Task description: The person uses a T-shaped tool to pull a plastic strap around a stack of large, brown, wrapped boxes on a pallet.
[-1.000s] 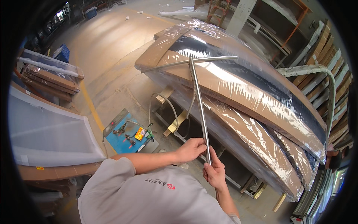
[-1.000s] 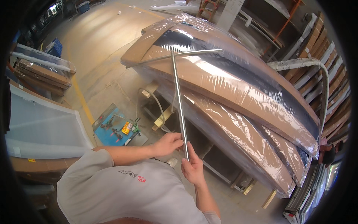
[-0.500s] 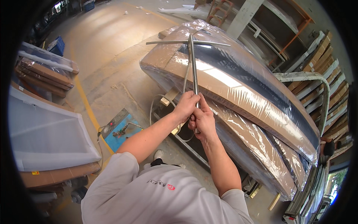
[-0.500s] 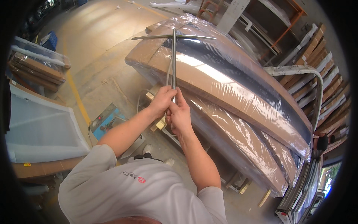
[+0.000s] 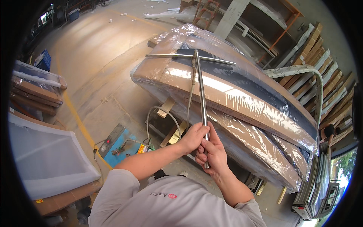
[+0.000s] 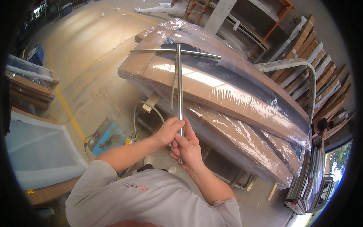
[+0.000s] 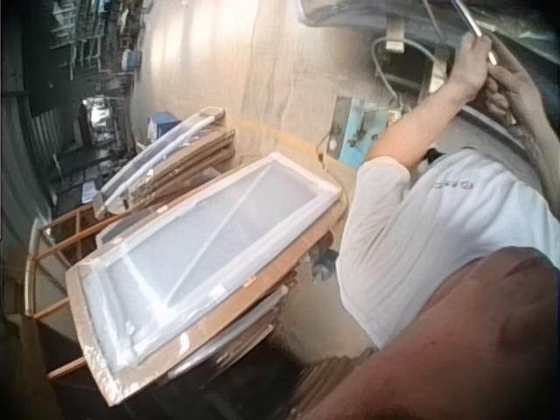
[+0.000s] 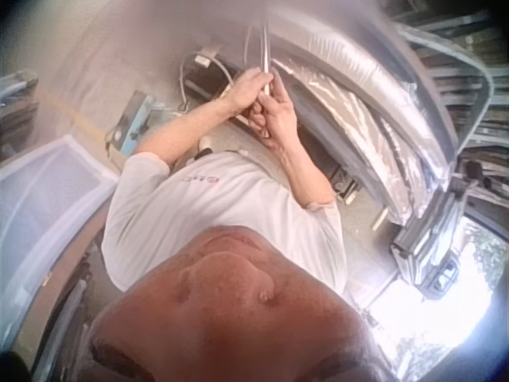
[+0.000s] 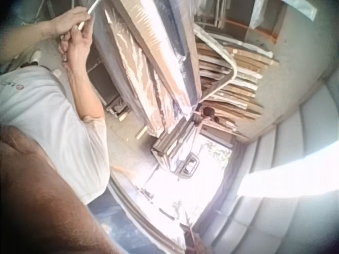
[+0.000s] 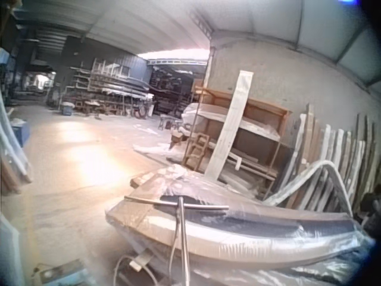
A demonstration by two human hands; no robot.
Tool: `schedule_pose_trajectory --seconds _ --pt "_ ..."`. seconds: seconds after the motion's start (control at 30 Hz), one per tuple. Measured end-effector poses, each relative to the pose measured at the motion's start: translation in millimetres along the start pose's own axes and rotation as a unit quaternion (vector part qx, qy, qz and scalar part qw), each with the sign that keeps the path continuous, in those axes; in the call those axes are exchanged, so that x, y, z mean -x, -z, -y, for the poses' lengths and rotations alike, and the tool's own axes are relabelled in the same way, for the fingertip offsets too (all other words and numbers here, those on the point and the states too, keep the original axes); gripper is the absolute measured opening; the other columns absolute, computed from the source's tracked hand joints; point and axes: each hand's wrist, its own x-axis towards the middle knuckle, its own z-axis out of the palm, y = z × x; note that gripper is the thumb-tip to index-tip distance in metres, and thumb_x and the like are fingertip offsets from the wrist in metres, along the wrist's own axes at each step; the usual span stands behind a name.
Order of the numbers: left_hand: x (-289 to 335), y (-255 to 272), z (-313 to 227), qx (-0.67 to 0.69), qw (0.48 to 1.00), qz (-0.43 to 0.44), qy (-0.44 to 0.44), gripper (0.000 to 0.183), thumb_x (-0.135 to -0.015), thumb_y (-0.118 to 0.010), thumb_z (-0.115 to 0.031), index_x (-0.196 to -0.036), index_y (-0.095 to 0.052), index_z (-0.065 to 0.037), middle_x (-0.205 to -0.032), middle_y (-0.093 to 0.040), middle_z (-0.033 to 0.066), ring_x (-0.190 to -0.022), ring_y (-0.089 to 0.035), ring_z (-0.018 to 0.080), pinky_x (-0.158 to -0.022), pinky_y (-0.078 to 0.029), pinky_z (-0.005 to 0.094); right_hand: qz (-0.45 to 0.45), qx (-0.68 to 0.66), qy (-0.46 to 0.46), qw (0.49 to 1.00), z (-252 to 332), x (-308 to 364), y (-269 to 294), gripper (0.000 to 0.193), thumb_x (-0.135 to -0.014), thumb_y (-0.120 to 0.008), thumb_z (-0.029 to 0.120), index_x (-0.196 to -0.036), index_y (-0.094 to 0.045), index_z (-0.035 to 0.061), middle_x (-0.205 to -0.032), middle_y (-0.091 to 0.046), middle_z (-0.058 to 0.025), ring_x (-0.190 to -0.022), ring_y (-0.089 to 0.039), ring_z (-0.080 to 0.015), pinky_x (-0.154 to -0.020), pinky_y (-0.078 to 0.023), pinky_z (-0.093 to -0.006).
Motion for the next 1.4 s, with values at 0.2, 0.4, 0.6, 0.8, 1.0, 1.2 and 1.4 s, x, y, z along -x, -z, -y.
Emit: schedule_pose_trajectory --seconds 0.2,0.4,0.6,0.8,1.0,1.2,1.4 --pt "-75.3 41.1 -49.7 0.018 1.0 -0.004 -0.008 0.029 -0.1 -0.05 -0.032 -0.086 -0.055 -0.006 -0.058 -0.05 0.0004 -0.038 -0.04 0.0075 -0.032 -0.029 0.025 0.013 -0.03 0.047 0.998 29.3 -89.6 -28.2 0.067 -0.101 -0.048 0.006 -0.159 -0.02 0.0254 -0.069 -0.047 -0.0024 -0.046 -0.041 -0.0099 -0.039 -0.034 -0.0242" --pt "-132.6 74.7 -108.8 0.041 0.996 -0.039 0.063 0.036 -0.097 -0.053 -0.035 -0.071 -0.047 -0.011 -0.05 -0.04 -0.0015 -0.034 -0.035 0.0101 -0.029 -0.023 0.0273 0.029 -0.03 0.05 0.998 60.9 -184.0 -51.4 0.029 -0.103 -0.043 0.008 -0.128 -0.048 0.0223 -0.066 -0.043 0.0025 -0.046 -0.039 -0.0055 -0.039 -0.032 -0.0219" --pt "-182.0 109.5 -149.9 0.02 0.997 -0.07 0.022 0.031 -0.094 -0.058 -0.028 -0.07 -0.053 -0.009 -0.05 -0.04 -0.002 -0.035 -0.036 0.0094 -0.03 -0.023 0.0266 0.008 -0.025 0.054 0.998 85.5 -258.0 -79.5 0.038 -0.101 -0.041 0.005 -0.133 -0.044 0.0238 -0.062 -0.04 0.0041 -0.045 -0.038 -0.0065 -0.037 -0.032 -0.0231" --pt "-235.3 134.4 -178.7 0.043 0.998 -0.031 -0.018 0.022 -0.092 -0.059 -0.021 -0.079 -0.063 -0.004 -0.052 -0.042 -0.0016 -0.036 -0.036 0.0087 -0.031 -0.025 0.0258 0.01 -0.012 0.042 0.999 118.4 -316.0 -91.1 0.045 -0.099 -0.041 0.002 -0.139 -0.042 0.025 -0.064 -0.039 0.0036 -0.047 -0.038 -0.0056 -0.038 -0.032 -0.0217" --pt "-221.3 114.0 -159.7 0.071 0.996 -0.052 -0.02 0.022 -0.092 -0.06 -0.019 -0.078 -0.062 -0.002 -0.054 -0.048 0.002 -0.037 -0.039 0.01 -0.031 -0.027 0.0284 -0.014 0.027 0.021 0.999 119.7 -285.0 -80.0 0.04 -0.101 -0.042 0.004 -0.135 -0.045 0.0242 -0.064 -0.04 0.0027 -0.046 -0.038 -0.0051 -0.038 -0.032 -0.0221" --pt "-219.8 128.0 -177.1 0.091 0.993 -0.059 -0.044 0.027 -0.095 -0.057 -0.022 -0.073 -0.058 -0.006 -0.054 -0.048 0.0011 -0.036 -0.039 0.0098 -0.031 -0.027 0.0282 0.007 0.058 0.018 0.998 129.9 -289.9 -105.5 0.024 -0.1 -0.043 0.004 -0.117 -0.049 0.0197 -0.063 -0.041 0.0037 -0.045 -0.039 -0.0052 -0.037 -0.033 -0.0217" --pt "-225.5 147.7 -157.0 0.099 0.991 -0.079 -0.037 0.03 -0.095 -0.059 -0.023 -0.069 -0.055 -0.006 -0.053 -0.049 0.0022 -0.035 -0.041 0.0125 -0.03 -0.028 0.03 -0.009 0.116 0.02 0.993 106.9 -288.4 -105.3 0.038 -0.1 -0.045 0.005 -0.133 -0.047 0.0226 -0.064 -0.042 0.0028 -0.046 -0.039 -0.0066 -0.038 -0.035 -0.023"
